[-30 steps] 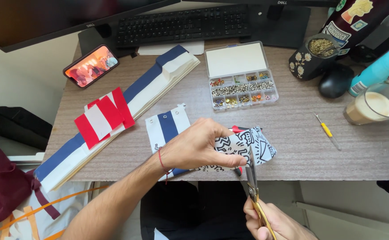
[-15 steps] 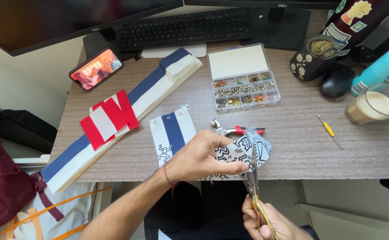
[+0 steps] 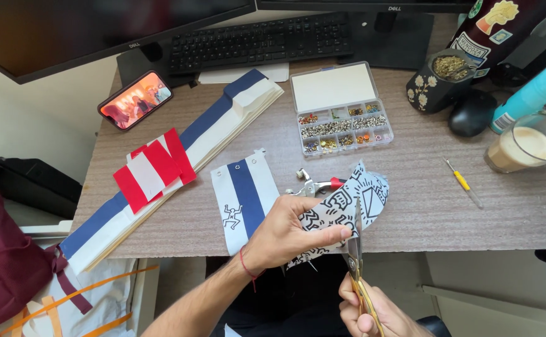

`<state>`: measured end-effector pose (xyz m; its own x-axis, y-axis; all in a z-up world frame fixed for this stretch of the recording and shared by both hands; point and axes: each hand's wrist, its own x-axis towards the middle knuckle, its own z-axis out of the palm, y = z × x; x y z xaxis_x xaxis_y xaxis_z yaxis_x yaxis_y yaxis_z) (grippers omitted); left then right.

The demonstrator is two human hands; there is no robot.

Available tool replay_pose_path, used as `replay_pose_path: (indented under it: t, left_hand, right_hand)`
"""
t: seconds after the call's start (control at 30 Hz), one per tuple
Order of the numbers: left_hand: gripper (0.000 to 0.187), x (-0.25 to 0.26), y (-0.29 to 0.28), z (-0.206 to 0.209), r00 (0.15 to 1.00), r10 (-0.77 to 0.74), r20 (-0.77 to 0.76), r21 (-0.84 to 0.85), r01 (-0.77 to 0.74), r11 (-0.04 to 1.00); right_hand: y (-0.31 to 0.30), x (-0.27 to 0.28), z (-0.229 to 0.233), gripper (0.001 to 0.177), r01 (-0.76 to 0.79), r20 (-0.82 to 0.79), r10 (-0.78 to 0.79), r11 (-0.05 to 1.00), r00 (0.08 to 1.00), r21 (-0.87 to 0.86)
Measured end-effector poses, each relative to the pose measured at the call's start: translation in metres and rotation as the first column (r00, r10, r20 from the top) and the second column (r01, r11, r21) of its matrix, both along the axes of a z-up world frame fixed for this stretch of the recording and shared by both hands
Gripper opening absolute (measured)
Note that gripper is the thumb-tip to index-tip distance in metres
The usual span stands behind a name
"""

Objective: Cutting out a paper pattern with scissors and punching holes in fabric strips.

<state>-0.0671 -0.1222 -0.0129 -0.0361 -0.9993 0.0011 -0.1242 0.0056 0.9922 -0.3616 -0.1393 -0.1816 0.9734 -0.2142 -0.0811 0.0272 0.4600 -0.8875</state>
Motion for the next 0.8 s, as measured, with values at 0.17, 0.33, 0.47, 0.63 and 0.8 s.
replay_pose_path:
  t: [0.17,0.33,0.47,0.63,0.8]
  left_hand:
    - [0.019,0.001,0.0,0.001,1.0,0.004,0.003,0.003,-0.004,1.0]
    - [0.024,0.005,-0.001,0.003,0.999,-0.031,-0.005,-0.016,0.031,0.999]
    - [0.019,0.013,-0.003,0.003,0.997,-0.049,-0.054,0.058,0.052,0.997]
    - [0.017,0.028,-0.007,0.009,0.967,-0.252,-0.045,0.07,0.255,0.964]
    - [0.024,0.039,-0.013,0.025,0.926,-0.349,0.145,0.165,0.325,0.931]
  right_hand:
    - [0.002,-0.002,-0.001,0.068,0.011,-0.048,-0.011,1.0,0.999,0.003]
    - [-0.001,-0.004,0.002,0.063,-0.003,-0.039,-0.001,0.995,0.999,-0.103]
    - [-0.004,-0.005,0.003,0.079,-0.017,-0.103,0.003,0.991,0.995,-0.136]
    - [-0.013,-0.005,0.01,0.093,-0.081,-0.025,0.078,0.982,0.997,-0.173]
    - [-0.021,-0.016,0.004,0.073,-0.159,-0.128,0.126,0.94,0.984,-0.301]
